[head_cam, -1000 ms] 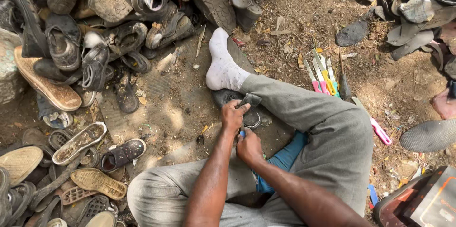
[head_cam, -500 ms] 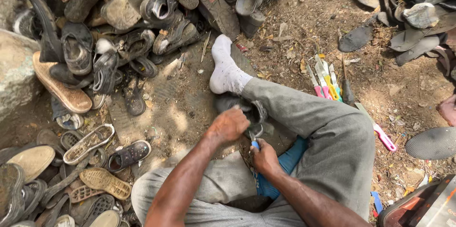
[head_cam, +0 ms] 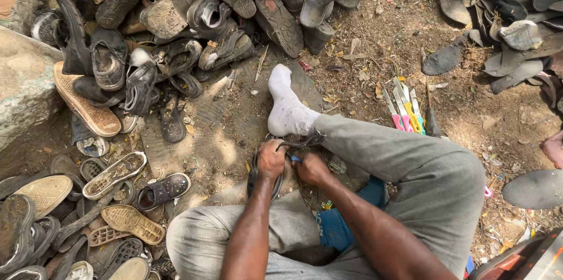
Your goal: The person uses a knife to trim and prepare a shoe sole, and uses a screwdriver to pry and work on different parts of a shoe while sitting on the ground.
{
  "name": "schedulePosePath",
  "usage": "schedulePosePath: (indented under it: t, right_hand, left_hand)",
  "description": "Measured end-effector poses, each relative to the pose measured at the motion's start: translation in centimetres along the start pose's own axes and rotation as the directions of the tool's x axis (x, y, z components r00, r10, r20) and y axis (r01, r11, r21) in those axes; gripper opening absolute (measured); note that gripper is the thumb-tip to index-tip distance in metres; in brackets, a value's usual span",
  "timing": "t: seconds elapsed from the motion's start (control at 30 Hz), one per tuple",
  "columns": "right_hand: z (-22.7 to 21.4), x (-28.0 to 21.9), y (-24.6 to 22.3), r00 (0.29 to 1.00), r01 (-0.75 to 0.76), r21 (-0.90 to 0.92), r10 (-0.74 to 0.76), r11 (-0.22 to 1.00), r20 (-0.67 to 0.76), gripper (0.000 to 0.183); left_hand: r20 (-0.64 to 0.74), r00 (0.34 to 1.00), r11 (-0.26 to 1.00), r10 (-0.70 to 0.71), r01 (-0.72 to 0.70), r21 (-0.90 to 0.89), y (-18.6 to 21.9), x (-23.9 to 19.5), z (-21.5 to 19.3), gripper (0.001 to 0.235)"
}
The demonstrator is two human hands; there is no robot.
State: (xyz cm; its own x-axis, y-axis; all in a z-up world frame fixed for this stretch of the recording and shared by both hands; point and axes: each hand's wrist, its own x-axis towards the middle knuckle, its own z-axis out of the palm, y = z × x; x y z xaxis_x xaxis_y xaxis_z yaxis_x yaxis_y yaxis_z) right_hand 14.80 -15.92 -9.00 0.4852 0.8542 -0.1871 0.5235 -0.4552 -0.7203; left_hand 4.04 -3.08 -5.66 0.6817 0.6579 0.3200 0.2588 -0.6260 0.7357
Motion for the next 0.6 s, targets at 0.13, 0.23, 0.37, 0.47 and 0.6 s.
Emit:
schedulePosePath:
  t: [0.13, 0.23, 0.37, 0.47, 0.6]
  right_hand:
    - [-0.1, 0.8, -1.2, 0.999, -0.018, 0.083, 0.016, 0.996, 0.031, 0.028]
    - [-2.3, -2.6, -3.5, 0.995, -0.073, 0.040, 0.070, 0.997, 0.071, 0.028]
    - [-4.9, -7.1, -6.6, 0.999, -0.042, 0.062, 0.041, 0.997, 0.018, 0.041]
    - [-5.8, -6.4, -8.9, 0.964, -0.241, -0.086, 0.249, 0.967, 0.097, 0.038]
    - [-6.0, -4.9, -10.1, 0.935, -0.277, -0.221, 0.315, 0.935, 0.160, 0.031]
  left_hand:
    - [-0.132, 0.991, 0.999, 0.020, -0.023, -0.023, -1.0, -0.4, 0.7, 0.010]
    - [-0.220, 0.975, 0.996, -0.036, 0.017, -0.086, -1.9, -0.6, 1.1, 0.018]
    - [-0.271, 0.953, 0.961, -0.138, 0.062, -0.270, -2.3, -0.8, 1.3, 0.030]
    - [-0.177, 0.943, 0.926, -0.281, 0.218, -0.309, -2.3, -1.0, 1.2, 0.028]
    - [-0.149, 0.930, 0.919, -0.336, 0.288, -0.271, -2.1, -0.6, 1.1, 0.034]
